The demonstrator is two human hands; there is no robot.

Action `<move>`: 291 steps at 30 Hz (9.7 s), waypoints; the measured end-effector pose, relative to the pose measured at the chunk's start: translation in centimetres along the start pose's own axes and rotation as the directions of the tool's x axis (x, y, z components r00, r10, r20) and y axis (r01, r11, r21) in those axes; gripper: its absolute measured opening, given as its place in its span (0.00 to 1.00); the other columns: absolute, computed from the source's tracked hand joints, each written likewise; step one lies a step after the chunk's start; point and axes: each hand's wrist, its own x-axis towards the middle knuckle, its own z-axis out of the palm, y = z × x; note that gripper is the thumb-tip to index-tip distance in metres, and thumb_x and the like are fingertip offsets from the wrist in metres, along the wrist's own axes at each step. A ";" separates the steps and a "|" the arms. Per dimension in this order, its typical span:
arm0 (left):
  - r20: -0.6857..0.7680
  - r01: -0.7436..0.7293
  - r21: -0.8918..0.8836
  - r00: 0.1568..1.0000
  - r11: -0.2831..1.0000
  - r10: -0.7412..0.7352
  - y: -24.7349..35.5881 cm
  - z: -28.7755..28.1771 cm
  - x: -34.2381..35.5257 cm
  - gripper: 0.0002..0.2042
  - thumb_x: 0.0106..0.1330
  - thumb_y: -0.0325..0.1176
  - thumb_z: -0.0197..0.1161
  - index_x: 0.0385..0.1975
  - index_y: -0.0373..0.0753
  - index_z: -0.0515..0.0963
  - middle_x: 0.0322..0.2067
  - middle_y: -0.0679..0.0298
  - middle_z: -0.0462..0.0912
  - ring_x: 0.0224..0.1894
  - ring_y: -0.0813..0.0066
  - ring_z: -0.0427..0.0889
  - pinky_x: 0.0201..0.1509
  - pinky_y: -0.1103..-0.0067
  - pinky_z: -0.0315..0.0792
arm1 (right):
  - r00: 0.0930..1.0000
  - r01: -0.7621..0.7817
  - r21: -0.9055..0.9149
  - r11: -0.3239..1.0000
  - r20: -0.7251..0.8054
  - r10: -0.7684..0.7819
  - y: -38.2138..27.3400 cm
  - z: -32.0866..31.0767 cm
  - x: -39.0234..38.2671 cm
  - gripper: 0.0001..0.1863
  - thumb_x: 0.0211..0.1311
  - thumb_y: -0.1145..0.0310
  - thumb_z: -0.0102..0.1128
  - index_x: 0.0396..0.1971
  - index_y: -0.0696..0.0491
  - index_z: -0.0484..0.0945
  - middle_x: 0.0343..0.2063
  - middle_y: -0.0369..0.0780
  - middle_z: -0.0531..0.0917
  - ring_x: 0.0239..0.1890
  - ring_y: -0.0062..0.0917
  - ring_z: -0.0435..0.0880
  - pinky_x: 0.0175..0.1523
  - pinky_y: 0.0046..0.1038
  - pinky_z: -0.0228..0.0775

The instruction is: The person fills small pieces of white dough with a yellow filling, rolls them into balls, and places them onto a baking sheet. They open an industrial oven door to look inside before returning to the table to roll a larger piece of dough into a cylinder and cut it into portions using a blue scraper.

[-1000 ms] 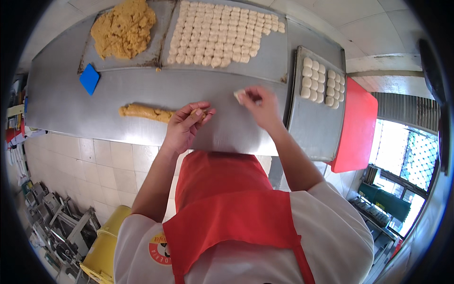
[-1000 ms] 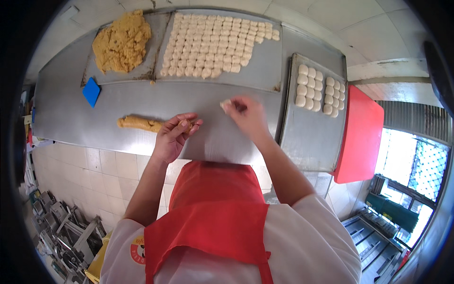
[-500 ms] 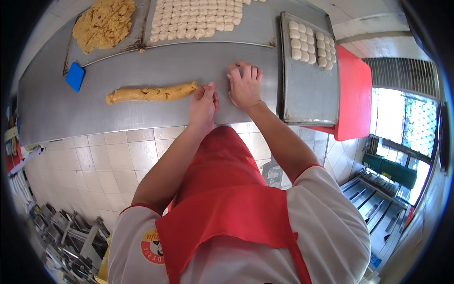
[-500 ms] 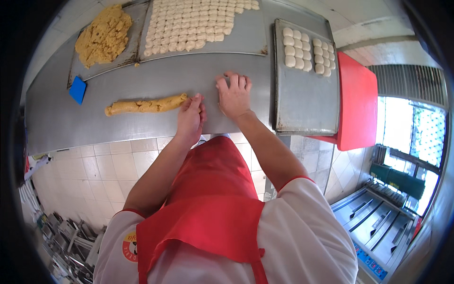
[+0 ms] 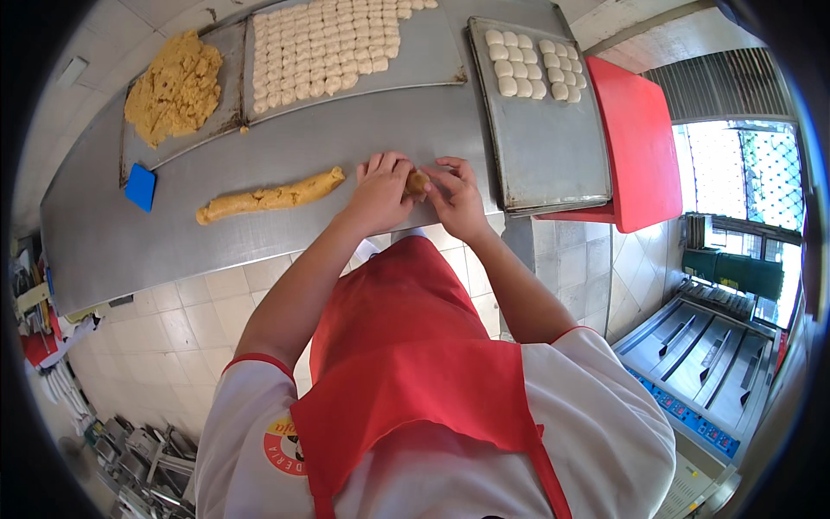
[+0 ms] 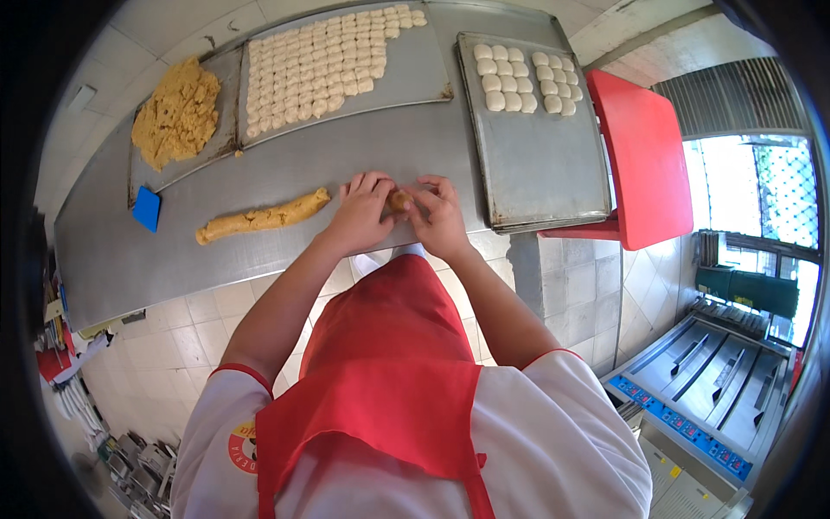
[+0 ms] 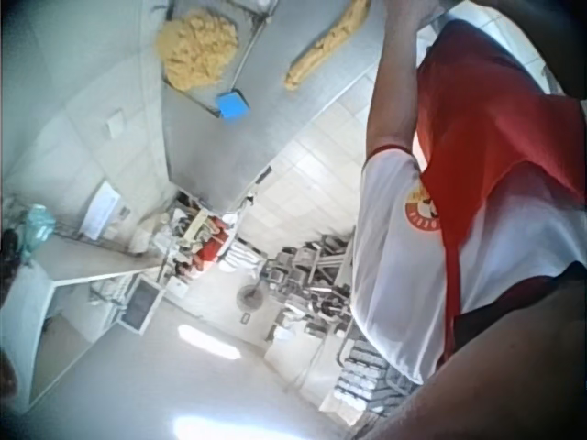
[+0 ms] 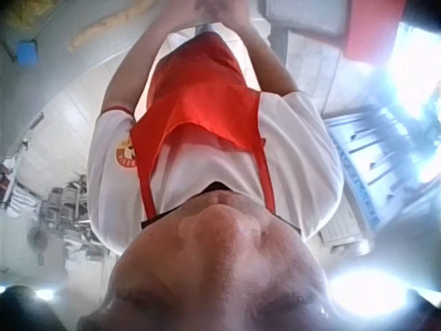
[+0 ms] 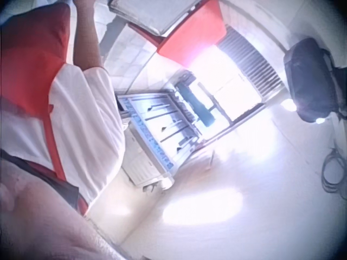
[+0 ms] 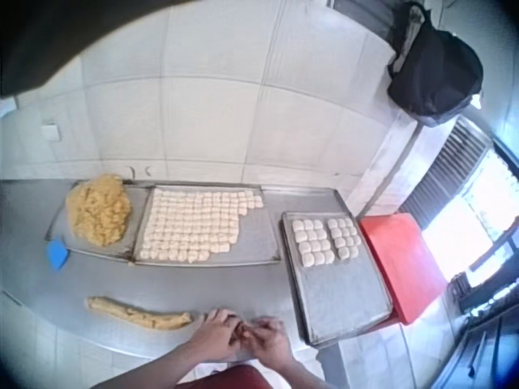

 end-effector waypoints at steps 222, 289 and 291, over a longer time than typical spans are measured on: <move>0.091 -0.062 0.037 0.994 0.997 0.059 -2.0 -1.6 4.7 0.29 0.61 0.35 0.68 0.65 0.41 0.76 0.59 0.54 0.78 0.67 0.50 0.72 0.65 0.61 0.71 | 0.997 0.068 -0.303 0.950 -0.008 -0.074 0.2 0.7 2.2 0.19 0.65 0.64 0.72 0.56 0.45 0.86 0.57 0.40 0.82 0.62 0.47 0.75 0.66 0.49 0.67; -0.479 -0.015 -0.735 0.718 0.678 -0.504 -1.1 0.1 1.2 0.17 0.77 0.22 0.56 0.64 0.31 0.74 0.60 0.57 0.82 0.61 0.71 0.82 0.66 0.74 0.77 | 0.937 0.322 -0.494 0.808 0.041 -0.348 -1.5 3.9 11.1 0.22 0.68 0.60 0.65 0.60 0.47 0.79 0.64 0.47 0.74 0.67 0.46 0.71 0.70 0.53 0.60; -0.516 -0.036 -0.712 0.704 0.701 -0.488 -0.6 0.1 1.3 0.16 0.78 0.22 0.56 0.63 0.31 0.75 0.60 0.57 0.82 0.61 0.70 0.82 0.66 0.74 0.76 | 0.965 0.198 -0.581 0.789 -0.025 -0.260 0.2 5.0 11.1 0.28 0.71 0.50 0.64 0.66 0.45 0.75 0.67 0.45 0.71 0.69 0.46 0.67 0.73 0.57 0.53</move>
